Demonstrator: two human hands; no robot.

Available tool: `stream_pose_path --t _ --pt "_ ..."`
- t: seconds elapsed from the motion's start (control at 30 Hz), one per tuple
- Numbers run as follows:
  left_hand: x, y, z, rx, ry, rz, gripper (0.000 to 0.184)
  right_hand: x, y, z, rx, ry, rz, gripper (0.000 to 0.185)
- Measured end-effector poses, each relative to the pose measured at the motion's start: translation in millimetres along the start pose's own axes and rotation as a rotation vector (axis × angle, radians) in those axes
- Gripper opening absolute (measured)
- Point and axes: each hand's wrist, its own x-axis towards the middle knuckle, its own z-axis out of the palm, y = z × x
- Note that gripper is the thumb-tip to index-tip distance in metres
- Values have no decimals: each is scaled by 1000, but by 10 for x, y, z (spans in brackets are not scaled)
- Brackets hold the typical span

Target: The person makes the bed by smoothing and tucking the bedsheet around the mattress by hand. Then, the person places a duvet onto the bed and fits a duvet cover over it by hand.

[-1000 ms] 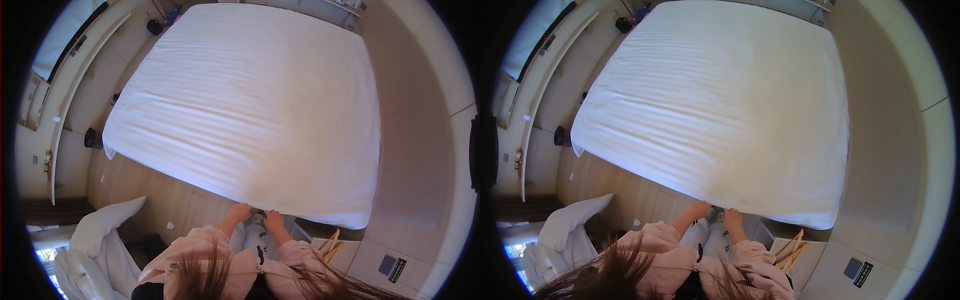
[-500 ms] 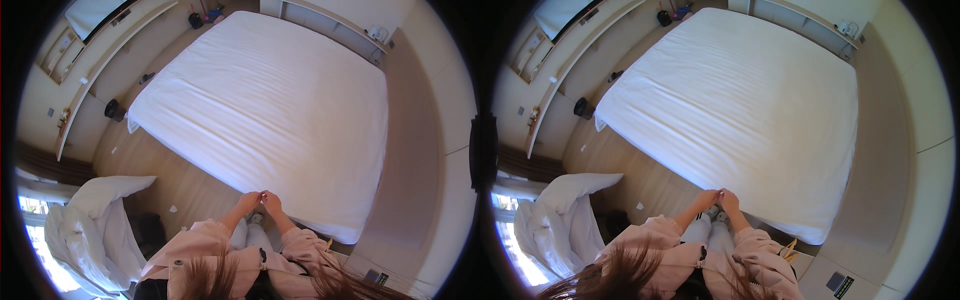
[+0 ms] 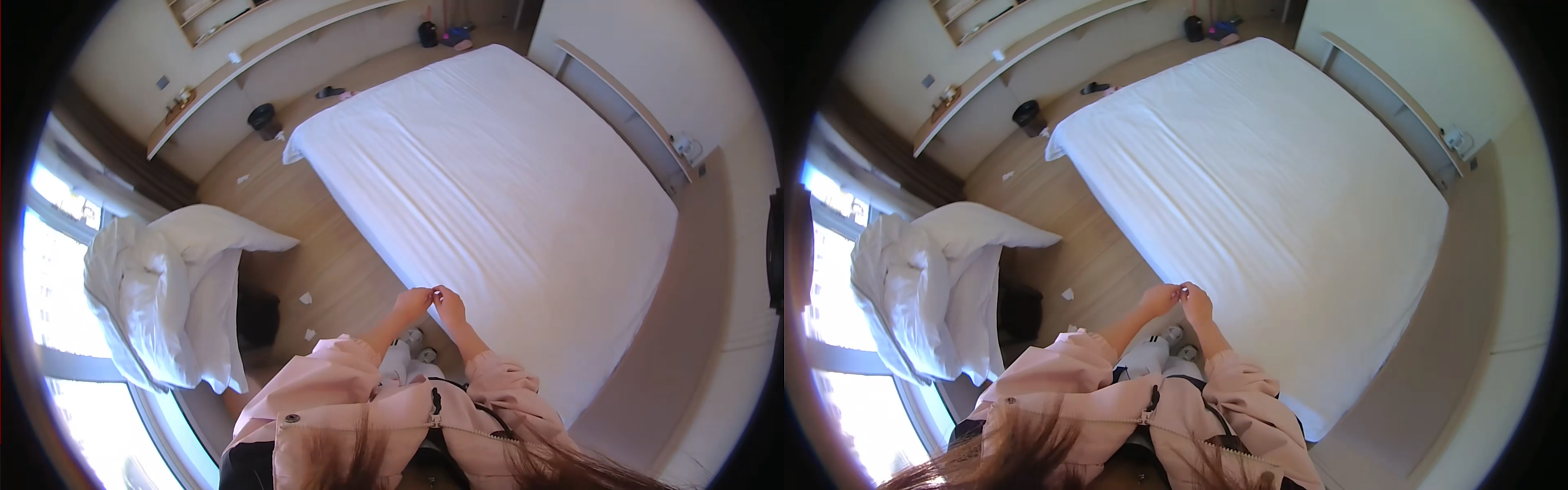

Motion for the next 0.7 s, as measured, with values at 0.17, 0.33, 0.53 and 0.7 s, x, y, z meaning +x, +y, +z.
stream_pose_path --t 0.17,0.33,0.53,0.7 --pt "-292 -315 -458 -35 120 -235 23 213 -525 323 11 -145 -152 14" --pt "-725 -622 -931 -76 351 -353 20 328 -1129 733 33 -243 -331 15" --pt "-1252 -1214 -1558 -211 567 -507 22 470 -2011 1424 101 -393 -534 16" --pt "-1808 -1806 -2118 -256 824 -562 20 477 -2920 2072 109 -626 -539 18"
